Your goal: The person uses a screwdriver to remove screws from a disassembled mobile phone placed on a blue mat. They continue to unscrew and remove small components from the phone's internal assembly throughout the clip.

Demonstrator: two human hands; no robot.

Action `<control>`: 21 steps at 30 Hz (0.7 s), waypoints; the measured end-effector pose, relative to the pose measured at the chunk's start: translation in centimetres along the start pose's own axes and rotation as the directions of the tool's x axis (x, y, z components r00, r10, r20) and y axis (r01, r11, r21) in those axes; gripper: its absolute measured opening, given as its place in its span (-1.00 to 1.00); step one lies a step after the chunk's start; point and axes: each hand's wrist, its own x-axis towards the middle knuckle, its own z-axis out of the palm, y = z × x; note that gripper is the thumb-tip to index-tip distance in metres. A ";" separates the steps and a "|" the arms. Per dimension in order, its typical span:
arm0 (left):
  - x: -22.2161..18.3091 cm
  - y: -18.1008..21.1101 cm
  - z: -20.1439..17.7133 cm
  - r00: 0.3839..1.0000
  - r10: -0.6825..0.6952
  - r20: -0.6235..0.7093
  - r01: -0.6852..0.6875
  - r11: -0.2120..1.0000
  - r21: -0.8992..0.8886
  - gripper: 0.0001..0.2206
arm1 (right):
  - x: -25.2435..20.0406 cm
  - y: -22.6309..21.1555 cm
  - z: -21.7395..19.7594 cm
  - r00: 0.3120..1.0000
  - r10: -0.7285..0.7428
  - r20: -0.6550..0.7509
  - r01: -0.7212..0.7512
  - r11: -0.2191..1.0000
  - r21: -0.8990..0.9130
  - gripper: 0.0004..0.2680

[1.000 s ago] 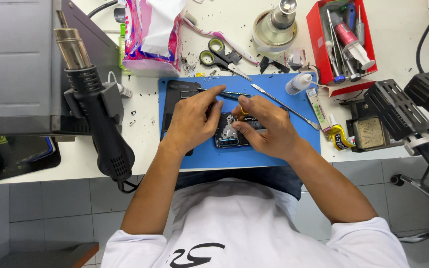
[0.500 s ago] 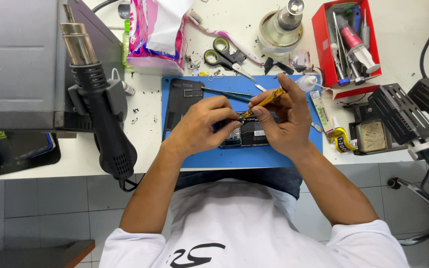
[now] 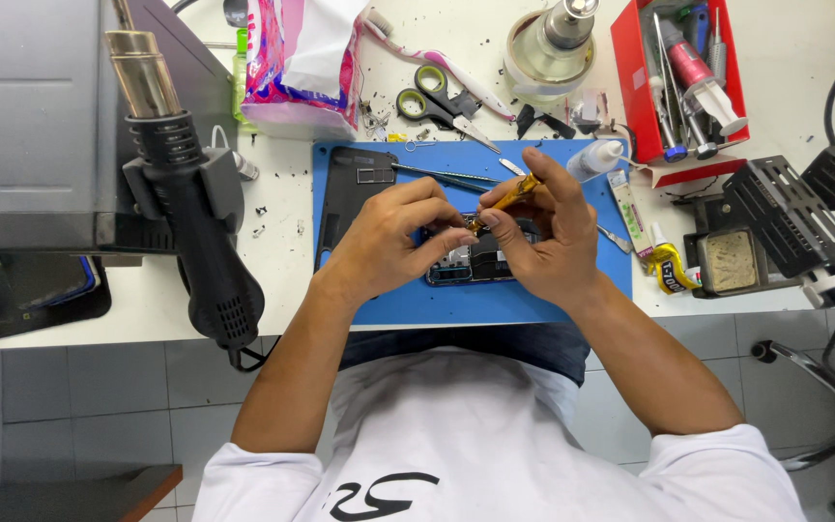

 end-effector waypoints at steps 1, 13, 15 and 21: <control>0.0 0.1 -0.1 1.000 -0.005 -0.002 0.005 1.000 -0.001 -0.88 | -0.1 0.2 -0.1 1.000 0.004 0.003 -0.004 1.000 0.002 -0.44; -0.4 -1.3 -0.1 0.997 -0.064 -0.034 0.072 0.945 0.319 -0.80 | -0.3 -0.7 1.2 0.995 -0.015 0.095 0.019 0.999 -0.047 -0.51; -0.5 -1.6 0.0 0.996 -0.079 -0.029 0.084 0.939 0.335 -0.80 | -0.4 -0.9 1.1 0.994 -0.011 0.111 0.016 0.999 -0.050 -0.51; -0.6 -1.9 0.3 0.995 -0.100 -0.017 0.100 0.930 0.354 -0.77 | -0.1 -1.1 1.1 0.990 -0.031 0.137 0.035 0.999 -0.024 -0.51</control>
